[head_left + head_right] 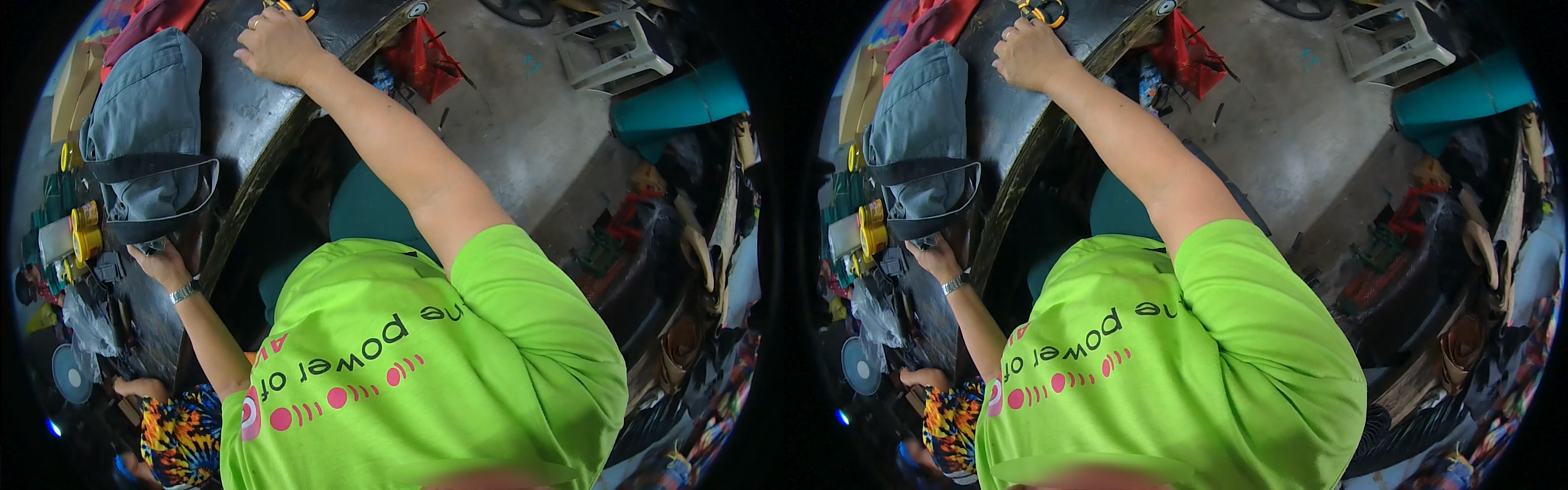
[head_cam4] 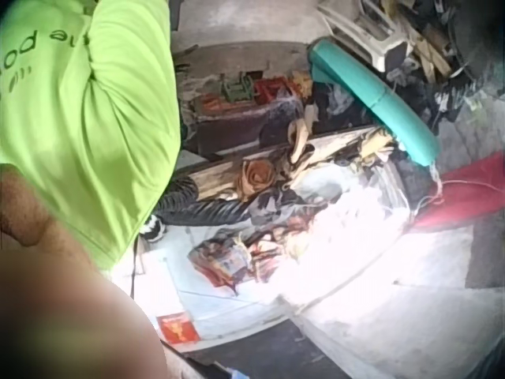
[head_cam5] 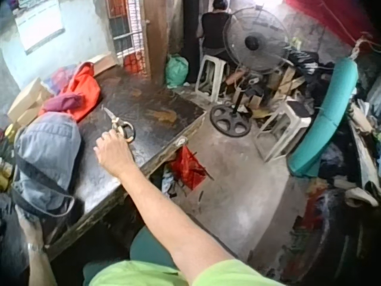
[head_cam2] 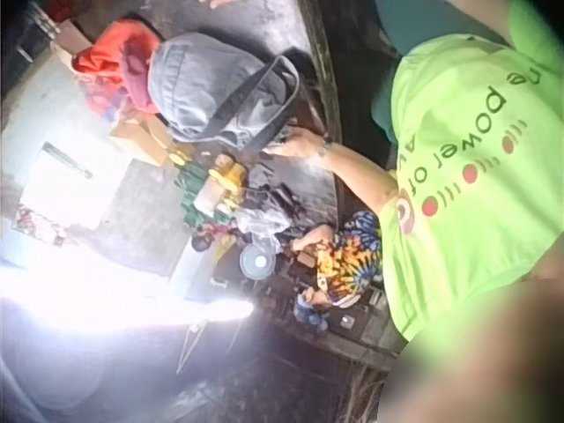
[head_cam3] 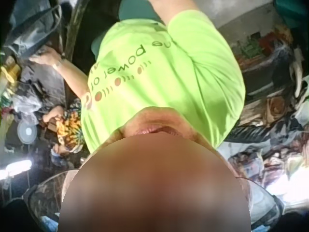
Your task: The person uses shears to cut a black rubber part, then cuts the interior lining of a helmet-like object. They place the cut pieces aside, handle a stack of similar rubber parts, and finally pick up a gray cap.
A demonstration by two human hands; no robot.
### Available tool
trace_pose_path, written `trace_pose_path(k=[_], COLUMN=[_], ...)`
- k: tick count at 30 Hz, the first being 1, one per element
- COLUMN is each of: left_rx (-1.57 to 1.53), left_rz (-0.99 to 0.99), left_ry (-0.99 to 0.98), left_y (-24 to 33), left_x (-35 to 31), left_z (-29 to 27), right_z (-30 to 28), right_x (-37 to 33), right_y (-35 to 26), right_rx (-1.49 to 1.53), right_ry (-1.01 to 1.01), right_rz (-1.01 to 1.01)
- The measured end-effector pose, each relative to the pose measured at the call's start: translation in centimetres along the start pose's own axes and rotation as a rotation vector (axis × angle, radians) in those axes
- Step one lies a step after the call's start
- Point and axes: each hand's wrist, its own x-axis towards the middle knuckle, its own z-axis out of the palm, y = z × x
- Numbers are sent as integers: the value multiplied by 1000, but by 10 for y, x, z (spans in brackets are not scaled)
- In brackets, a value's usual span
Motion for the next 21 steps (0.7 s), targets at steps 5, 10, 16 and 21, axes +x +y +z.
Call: trace_pose_path(k=[5, 10, 16, 21], left_rx=[706, -244, -287, 355], left_rz=[380, -155, -102, 332], left_ry=[-41, 106, 57, -57], left_y=[-6, 4, 12, -18], left_x=[1, 5, -4, 15], left_z=[-12, 6, 21, -9], right_z=[-20, -27, -31, -28], right_x=[2, 5, 3, 3], right_y=[4, 3, 7, 8], right_rx=[49, 133, 138, 149], right_ry=[-116, 77, 55, 14], right_rz=[-12, 75, 193, 204])
